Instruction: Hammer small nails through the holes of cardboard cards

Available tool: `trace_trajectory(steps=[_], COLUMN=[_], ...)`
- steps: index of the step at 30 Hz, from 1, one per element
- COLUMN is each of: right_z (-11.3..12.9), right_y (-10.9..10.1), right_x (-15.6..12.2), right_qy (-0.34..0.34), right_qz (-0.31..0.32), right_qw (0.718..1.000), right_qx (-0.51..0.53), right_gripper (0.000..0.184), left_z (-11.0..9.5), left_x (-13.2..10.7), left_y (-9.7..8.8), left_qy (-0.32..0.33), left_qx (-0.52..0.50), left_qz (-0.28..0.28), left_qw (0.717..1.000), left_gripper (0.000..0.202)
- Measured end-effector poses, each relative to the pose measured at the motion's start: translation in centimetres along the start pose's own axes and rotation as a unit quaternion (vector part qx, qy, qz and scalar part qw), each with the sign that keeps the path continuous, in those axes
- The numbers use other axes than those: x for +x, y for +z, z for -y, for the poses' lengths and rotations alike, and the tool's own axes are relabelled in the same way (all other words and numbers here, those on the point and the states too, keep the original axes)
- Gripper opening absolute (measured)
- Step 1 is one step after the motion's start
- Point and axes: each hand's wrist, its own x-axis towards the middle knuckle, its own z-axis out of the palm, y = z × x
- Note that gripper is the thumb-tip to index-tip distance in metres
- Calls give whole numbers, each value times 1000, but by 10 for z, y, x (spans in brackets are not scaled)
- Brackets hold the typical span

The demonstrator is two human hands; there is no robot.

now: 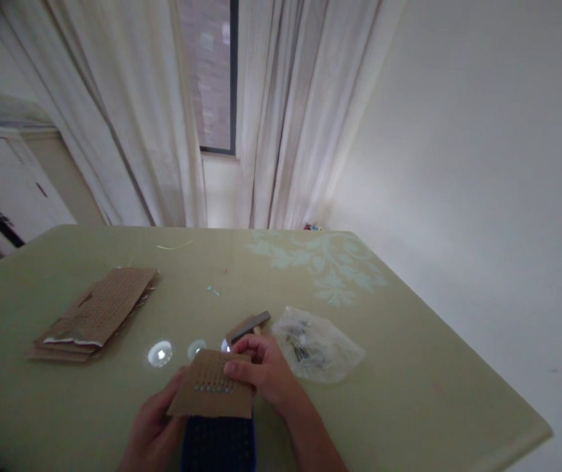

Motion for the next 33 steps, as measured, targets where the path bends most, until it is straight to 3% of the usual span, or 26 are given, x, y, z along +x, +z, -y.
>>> trace_trajectory(steps=[4,9,14,19,26,33], right_z=[1,11,21,23,22,22], right_y=[1,3,5,9,14,18], right_x=[-5,-18,-29,-31,-32,-37], right_qy=[-3,7,-55,-61,-88,-83], right_qz=[18,88,66,135,125,106], right_qw=[999,996,996,988,988,988], right_qx=[44,-20,-37,-46,-30,-72], right_gripper=[56,52,45,46,48,50], left_z=[-4,-22,-29,-31,-34,-42], left_x=[-4,3,1,-2,-1,1], left_y=[3,-2,-5,-4,0,-5], left_qy=[7,97,85,107,78,152], left_qx=[17,51,30,53,33,90], left_qz=[-22,21,18,14,31,-4], left_qw=[1000,994,996,993,996,984], left_gripper=[39,29,27,26,26,23])
